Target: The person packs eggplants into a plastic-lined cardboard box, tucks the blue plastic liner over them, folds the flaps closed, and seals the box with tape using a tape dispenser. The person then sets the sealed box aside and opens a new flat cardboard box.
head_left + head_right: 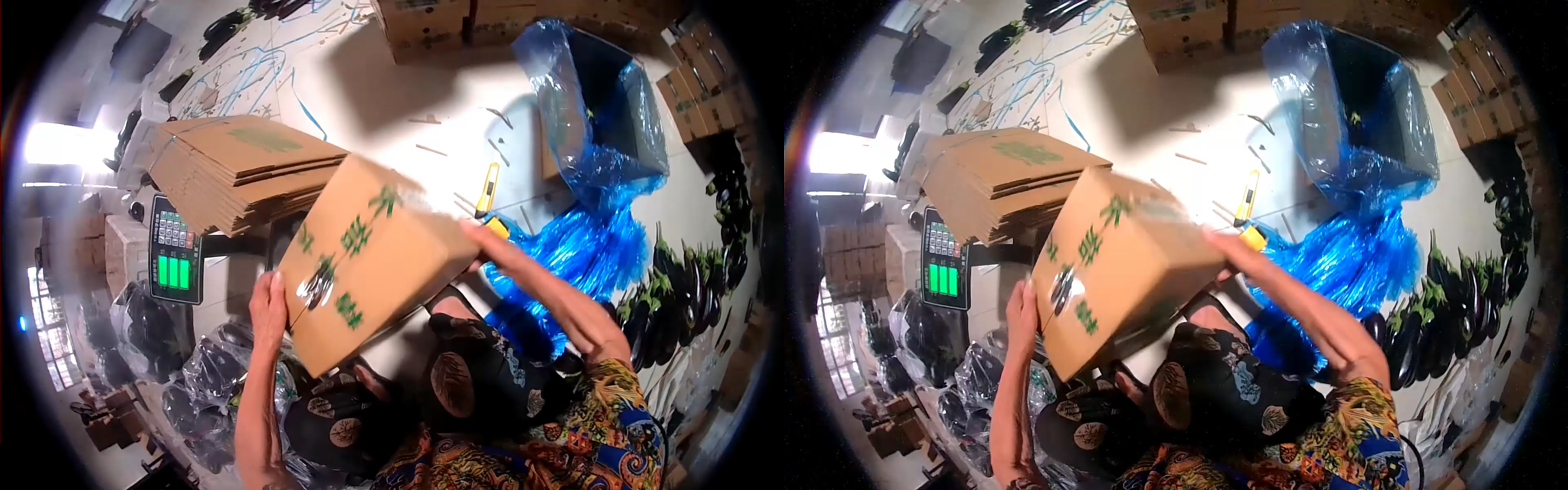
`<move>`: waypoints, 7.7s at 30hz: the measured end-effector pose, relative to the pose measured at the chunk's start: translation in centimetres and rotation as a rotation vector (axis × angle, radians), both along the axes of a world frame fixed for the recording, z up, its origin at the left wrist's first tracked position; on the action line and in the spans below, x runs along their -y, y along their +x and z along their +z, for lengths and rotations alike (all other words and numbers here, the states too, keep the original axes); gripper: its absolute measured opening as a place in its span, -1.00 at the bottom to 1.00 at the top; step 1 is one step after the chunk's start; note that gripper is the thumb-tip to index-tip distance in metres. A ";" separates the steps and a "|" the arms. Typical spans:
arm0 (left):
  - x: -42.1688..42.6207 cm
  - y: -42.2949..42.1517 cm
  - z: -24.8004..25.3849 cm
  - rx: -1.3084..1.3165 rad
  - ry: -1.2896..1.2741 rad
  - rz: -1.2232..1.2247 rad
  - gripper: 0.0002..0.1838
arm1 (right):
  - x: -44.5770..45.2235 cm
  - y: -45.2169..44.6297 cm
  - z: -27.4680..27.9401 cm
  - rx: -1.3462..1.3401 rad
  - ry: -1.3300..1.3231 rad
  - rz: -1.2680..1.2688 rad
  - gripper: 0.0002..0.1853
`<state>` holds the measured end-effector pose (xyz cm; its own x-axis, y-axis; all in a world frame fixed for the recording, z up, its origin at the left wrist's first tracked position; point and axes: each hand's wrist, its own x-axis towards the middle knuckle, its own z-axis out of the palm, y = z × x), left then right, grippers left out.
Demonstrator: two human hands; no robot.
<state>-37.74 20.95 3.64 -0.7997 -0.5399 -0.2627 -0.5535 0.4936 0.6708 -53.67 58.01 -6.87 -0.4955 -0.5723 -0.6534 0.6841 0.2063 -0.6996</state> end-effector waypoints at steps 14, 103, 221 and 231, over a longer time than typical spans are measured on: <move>-9.6 -15.4 -14.8 -0.083 1.058 0.371 -0.17 | 6.0 -16.0 -2.0 -0.889 0.199 0.051 -0.03; 1.5 -7.7 3.7 -0.797 0.122 0.039 -0.78 | 24.5 1.7 23.1 -1.735 -0.111 0.325 -0.41; 5.9 14.6 11.0 -0.745 0.331 0.390 -0.26 | 15.7 13.2 25.2 -1.375 0.085 0.838 -0.71; 3.0 17.4 13.6 -0.369 -0.049 0.032 -0.21 | 18.0 7.5 23.8 -1.561 0.213 0.661 -0.86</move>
<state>-20.34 17.99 17.22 -0.8183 -0.5710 0.0666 -0.2947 0.5160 0.8043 -46.14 39.98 16.92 -0.4228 -0.9008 0.0991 -0.8057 0.3236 -0.4962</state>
